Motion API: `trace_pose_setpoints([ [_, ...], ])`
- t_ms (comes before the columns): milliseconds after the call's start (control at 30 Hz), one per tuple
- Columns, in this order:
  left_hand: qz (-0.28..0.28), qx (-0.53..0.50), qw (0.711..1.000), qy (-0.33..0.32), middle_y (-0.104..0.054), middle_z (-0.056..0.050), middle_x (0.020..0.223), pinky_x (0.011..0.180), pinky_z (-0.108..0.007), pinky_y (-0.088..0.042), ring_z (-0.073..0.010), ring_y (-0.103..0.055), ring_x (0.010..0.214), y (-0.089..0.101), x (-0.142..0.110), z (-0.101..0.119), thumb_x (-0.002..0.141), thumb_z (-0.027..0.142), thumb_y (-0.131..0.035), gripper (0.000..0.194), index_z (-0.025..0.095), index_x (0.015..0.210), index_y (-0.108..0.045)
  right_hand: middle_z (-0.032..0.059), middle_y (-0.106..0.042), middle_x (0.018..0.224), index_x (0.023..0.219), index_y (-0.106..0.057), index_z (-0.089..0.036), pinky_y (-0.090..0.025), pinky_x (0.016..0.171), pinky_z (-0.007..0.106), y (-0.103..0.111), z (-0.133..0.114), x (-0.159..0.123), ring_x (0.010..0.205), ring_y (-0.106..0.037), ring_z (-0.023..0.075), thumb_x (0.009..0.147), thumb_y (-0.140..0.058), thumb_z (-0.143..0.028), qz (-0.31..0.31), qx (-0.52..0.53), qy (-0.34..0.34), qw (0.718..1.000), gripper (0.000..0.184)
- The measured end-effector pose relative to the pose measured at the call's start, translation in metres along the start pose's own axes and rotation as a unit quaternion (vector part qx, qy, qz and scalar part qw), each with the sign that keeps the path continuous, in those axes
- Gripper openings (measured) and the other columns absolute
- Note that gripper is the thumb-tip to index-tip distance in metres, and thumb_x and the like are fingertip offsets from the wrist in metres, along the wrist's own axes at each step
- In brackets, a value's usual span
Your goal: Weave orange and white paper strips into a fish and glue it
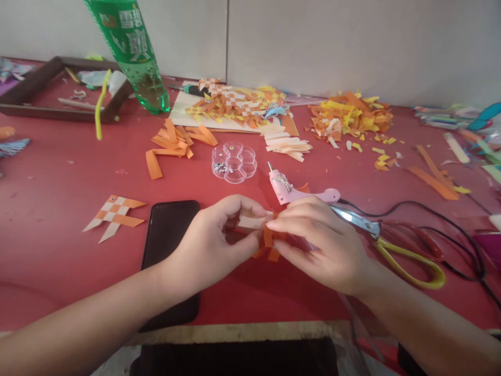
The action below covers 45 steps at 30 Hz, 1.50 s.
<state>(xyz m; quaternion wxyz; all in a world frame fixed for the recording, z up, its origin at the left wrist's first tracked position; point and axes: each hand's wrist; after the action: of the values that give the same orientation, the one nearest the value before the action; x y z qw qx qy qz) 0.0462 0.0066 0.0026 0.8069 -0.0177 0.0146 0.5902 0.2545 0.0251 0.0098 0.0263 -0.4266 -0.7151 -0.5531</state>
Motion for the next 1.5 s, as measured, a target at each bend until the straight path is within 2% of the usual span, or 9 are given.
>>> trace_pose_setpoints([
  [167, -0.009, 0.039, 0.999, -0.017, -0.075, -0.004, 0.101, 0.08, -0.025, -0.059, -0.0169, -0.072, 0.092, -0.001, -0.001, 0.002, 0.077, 0.005, -0.062, 0.037, 0.018, 0.111, -0.065, 0.0018, -0.07, 0.088, 0.103, -0.063, -0.026, -0.053, 0.075, 0.036, 0.003, -0.002, 0.004, 0.083, -0.065, 0.0187, 0.087, -0.06, -0.011, 0.022, -0.012, -0.008, 1.0, 0.022],
  [433, -0.017, 0.001, 1.0, 0.008, -0.073, -0.001, 0.094, 0.074, -0.02, -0.058, -0.0133, -0.071, 0.084, -0.001, -0.001, 0.004, 0.082, 0.017, -0.068, 0.015, 0.019, 0.096, -0.067, 0.0062, -0.064, 0.097, 0.097, -0.066, -0.025, -0.049, 0.082, 0.04, 0.006, -0.003, 0.001, 0.091, -0.062, 0.0214, 0.084, -0.062, -0.01, 0.031, -0.031, -0.013, 0.999, 0.02],
  [600, -0.019, 0.016, 1.0, 0.002, -0.074, 0.0, 0.086, 0.067, -0.016, -0.055, -0.0096, -0.069, 0.073, -0.002, -0.001, 0.007, 0.079, 0.013, -0.068, 0.013, 0.018, 0.091, -0.068, 0.0065, -0.061, 0.1, 0.094, -0.066, -0.023, -0.048, 0.081, 0.04, 0.005, -0.003, -0.001, 0.09, -0.06, 0.0204, 0.085, -0.062, -0.015, 0.037, -0.019, -0.009, 0.999, 0.013],
  [733, -0.034, 0.021, 0.999, -0.004, -0.073, 0.0, 0.083, 0.066, -0.016, -0.055, -0.0096, -0.069, 0.072, -0.002, -0.001, 0.006, 0.08, 0.013, -0.068, 0.011, 0.018, 0.09, -0.067, 0.0068, -0.062, 0.099, 0.088, -0.064, -0.021, -0.049, 0.077, 0.036, 0.005, -0.003, -0.002, 0.087, -0.059, 0.0193, 0.084, -0.063, -0.014, 0.033, 0.0, -0.042, 0.999, 0.009],
  [967, -0.044, 0.019, 0.999, -0.016, -0.071, 0.002, 0.088, 0.066, -0.013, -0.055, -0.0098, -0.07, 0.078, -0.002, -0.005, 0.003, 0.08, 0.015, -0.072, 0.038, 0.024, 0.114, -0.058, 0.0052, -0.063, 0.092, 0.081, -0.06, -0.021, -0.051, 0.078, 0.035, 0.003, -0.005, 0.001, 0.085, -0.062, 0.0189, 0.082, -0.063, -0.014, 0.037, 0.036, -0.068, 0.996, 0.008],
  [1133, -0.047, 0.024, 0.998, -0.02, -0.07, 0.003, 0.085, 0.07, -0.014, -0.054, -0.0097, -0.07, 0.079, -0.002, -0.004, 0.002, 0.083, 0.021, -0.071, 0.033, 0.023, 0.113, -0.059, 0.0054, -0.062, 0.093, 0.084, -0.059, -0.02, -0.05, 0.078, 0.036, 0.003, -0.005, 0.001, 0.085, -0.062, 0.019, 0.08, -0.065, -0.012, 0.043, 0.056, -0.068, 0.995, 0.011],
  [1267, -0.041, 0.003, 0.999, -0.008, -0.066, 0.002, 0.082, 0.072, -0.016, -0.054, -0.01, -0.071, 0.076, -0.002, -0.003, 0.004, 0.084, 0.018, -0.069, 0.028, 0.02, 0.111, -0.059, 0.0052, -0.063, 0.095, 0.101, -0.057, -0.023, -0.051, 0.081, 0.04, 0.001, -0.004, -0.003, 0.091, -0.062, 0.0222, 0.079, -0.066, -0.014, 0.049, 0.116, -0.116, 0.985, 0.025],
  [1367, -0.041, -0.009, 0.999, 0.004, -0.064, 0.003, 0.081, 0.07, -0.016, -0.054, -0.0093, -0.069, 0.073, -0.002, -0.003, 0.004, 0.084, 0.018, -0.069, 0.029, 0.019, 0.111, -0.06, 0.0032, -0.063, 0.095, 0.107, -0.056, -0.026, -0.054, 0.074, 0.035, -0.001, -0.004, -0.006, 0.088, -0.063, 0.0202, 0.081, -0.065, -0.014, 0.049, 0.148, -0.15, 0.976, 0.03],
  [1500, -0.056, -0.007, 0.998, 0.011, -0.066, -0.001, 0.091, 0.075, -0.019, -0.054, -0.0112, -0.07, 0.08, -0.002, -0.004, 0.0, 0.087, 0.017, -0.065, 0.029, 0.021, 0.115, -0.061, 0.0005, -0.064, 0.089, 0.103, -0.056, -0.028, -0.055, 0.067, 0.029, -0.003, -0.005, -0.007, 0.078, -0.065, 0.0163, 0.083, -0.063, -0.013, 0.034, 0.144, -0.152, 0.977, 0.025],
])
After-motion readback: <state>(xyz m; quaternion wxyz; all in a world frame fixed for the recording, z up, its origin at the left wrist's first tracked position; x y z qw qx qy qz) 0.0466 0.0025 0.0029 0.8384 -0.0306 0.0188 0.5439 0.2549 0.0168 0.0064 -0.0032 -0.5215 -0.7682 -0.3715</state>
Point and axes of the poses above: each hand's wrist, its own x-axis towards the middle knuckle, its own y-axis out of the back of the hand, z = x × y
